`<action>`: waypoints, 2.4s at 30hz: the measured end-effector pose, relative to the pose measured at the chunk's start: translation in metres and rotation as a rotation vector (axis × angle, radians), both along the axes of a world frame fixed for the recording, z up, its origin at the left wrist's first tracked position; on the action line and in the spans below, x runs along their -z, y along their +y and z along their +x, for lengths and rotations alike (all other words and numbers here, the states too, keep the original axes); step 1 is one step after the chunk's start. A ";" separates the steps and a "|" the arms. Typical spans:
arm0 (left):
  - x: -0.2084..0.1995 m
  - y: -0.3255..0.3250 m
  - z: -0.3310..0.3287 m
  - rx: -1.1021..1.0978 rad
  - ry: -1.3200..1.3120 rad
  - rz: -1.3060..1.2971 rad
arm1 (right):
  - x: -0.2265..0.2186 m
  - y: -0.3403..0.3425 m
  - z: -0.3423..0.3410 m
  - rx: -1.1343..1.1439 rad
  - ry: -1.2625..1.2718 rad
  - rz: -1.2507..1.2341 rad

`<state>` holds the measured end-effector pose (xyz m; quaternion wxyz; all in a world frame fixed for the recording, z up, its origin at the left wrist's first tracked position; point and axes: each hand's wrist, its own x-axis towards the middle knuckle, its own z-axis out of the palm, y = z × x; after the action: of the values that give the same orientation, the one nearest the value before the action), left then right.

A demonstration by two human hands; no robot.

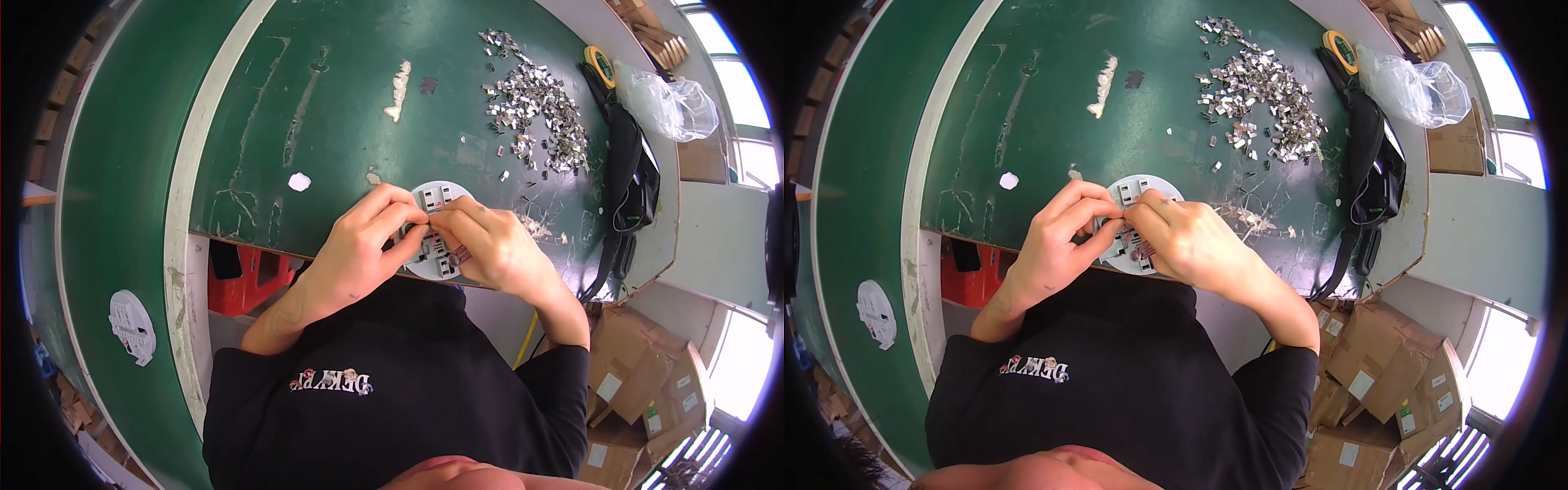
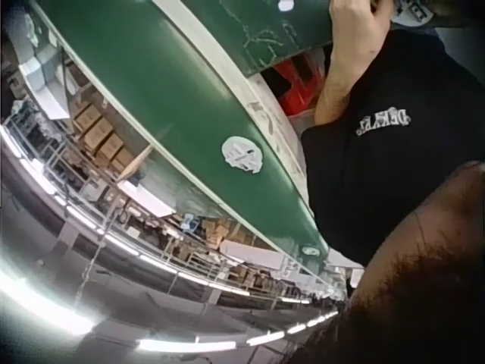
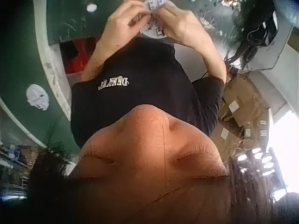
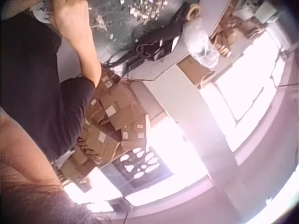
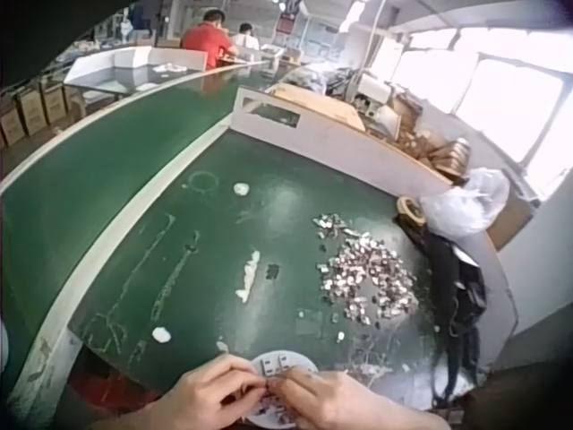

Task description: Assembling small metal pins and components into circular base plates at a factory workbench.

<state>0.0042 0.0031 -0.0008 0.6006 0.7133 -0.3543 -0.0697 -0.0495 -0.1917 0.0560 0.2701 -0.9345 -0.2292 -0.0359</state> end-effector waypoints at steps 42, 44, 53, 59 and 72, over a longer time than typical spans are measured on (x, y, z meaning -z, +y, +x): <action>0.007 -0.005 -0.010 0.025 -0.406 0.368 | 0.012 0.040 0.018 0.261 0.134 1.149; 0.007 -0.005 -0.010 0.027 -0.409 0.368 | 0.013 0.035 0.016 0.237 0.114 1.214; 0.010 -0.003 -0.010 0.015 -0.395 0.368 | -0.023 -0.057 0.007 0.585 0.090 0.360; 0.005 -0.003 -0.009 0.025 -0.408 0.378 | 0.004 -0.077 0.002 0.512 0.113 0.037; 0.000 0.006 -0.006 0.009 -0.138 0.089 | -0.018 -0.026 -0.008 0.468 0.270 0.335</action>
<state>-0.0020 0.0092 -0.0007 0.5423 0.7407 -0.3946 -0.0387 -0.0578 -0.2174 0.0738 0.4326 -0.9007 0.0390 -0.0100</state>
